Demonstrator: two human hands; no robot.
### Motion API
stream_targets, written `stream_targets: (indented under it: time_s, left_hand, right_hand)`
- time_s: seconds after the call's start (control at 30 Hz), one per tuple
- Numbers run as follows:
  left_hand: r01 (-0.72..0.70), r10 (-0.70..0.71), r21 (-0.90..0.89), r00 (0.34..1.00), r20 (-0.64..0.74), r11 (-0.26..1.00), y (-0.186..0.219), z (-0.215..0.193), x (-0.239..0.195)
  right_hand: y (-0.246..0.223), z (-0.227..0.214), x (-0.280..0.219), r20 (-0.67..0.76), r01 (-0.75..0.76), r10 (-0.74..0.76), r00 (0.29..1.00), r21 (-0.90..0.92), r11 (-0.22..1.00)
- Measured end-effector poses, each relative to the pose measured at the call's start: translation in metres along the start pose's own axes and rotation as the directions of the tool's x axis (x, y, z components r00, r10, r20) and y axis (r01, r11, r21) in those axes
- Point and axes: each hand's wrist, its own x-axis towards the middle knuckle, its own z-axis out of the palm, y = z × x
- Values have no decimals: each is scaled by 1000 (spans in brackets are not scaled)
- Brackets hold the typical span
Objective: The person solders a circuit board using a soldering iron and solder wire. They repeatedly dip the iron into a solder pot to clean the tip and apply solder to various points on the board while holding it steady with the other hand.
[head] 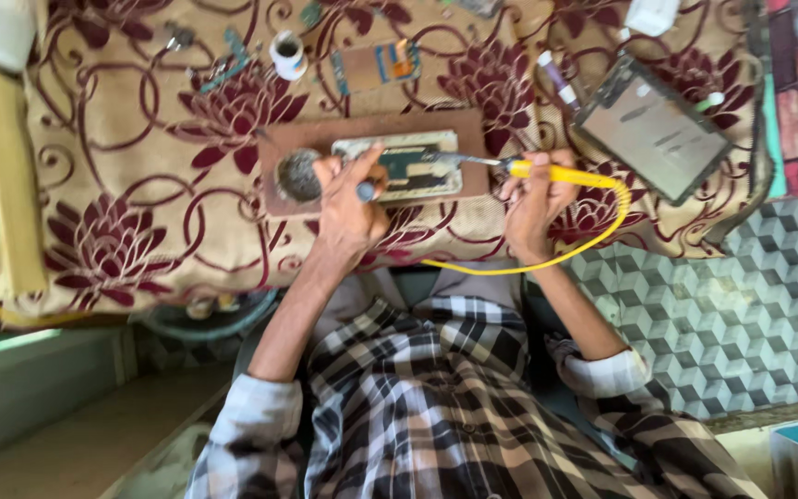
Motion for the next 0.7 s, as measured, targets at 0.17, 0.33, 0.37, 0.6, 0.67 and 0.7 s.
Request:
stream_targets:
  time_s: [0.17, 0.33, 0.37, 0.6, 0.67, 0.7]
  left_hand:
    - [-11, 8, -34, 998, -60, 999, -6, 8, -5]
    - [-65, 63, -3, 982, -177, 998, -10, 11, -9]
    - [-70, 76, 34, 971, -226, 997, -9, 11, -8]
    - [-150, 142, -16, 964, -225, 989, -6, 6, 6]
    - [-157, 145, -36, 964, -221, 987, -3, 4, 4]
    - [-144, 130, -51, 969, -212, 988, 1, 3, -5]
  right_hand:
    - [-2, -3, 6, 25, 55, -53, 998, -104, 993]
    - [1, -9, 5, 54, 76, -72, 996, -96, 992]
    - [1, -8, 6, 39, 53, -50, 998, -81, 995]
    - [-6, 2, 2, -5, 41, -42, 999, -113, 993]
    - [-5, 4, 3, 27, 55, -53, 998, -93, 994]
    - [-6, 1, -3, 43, 46, -42, 998, -91, 995]
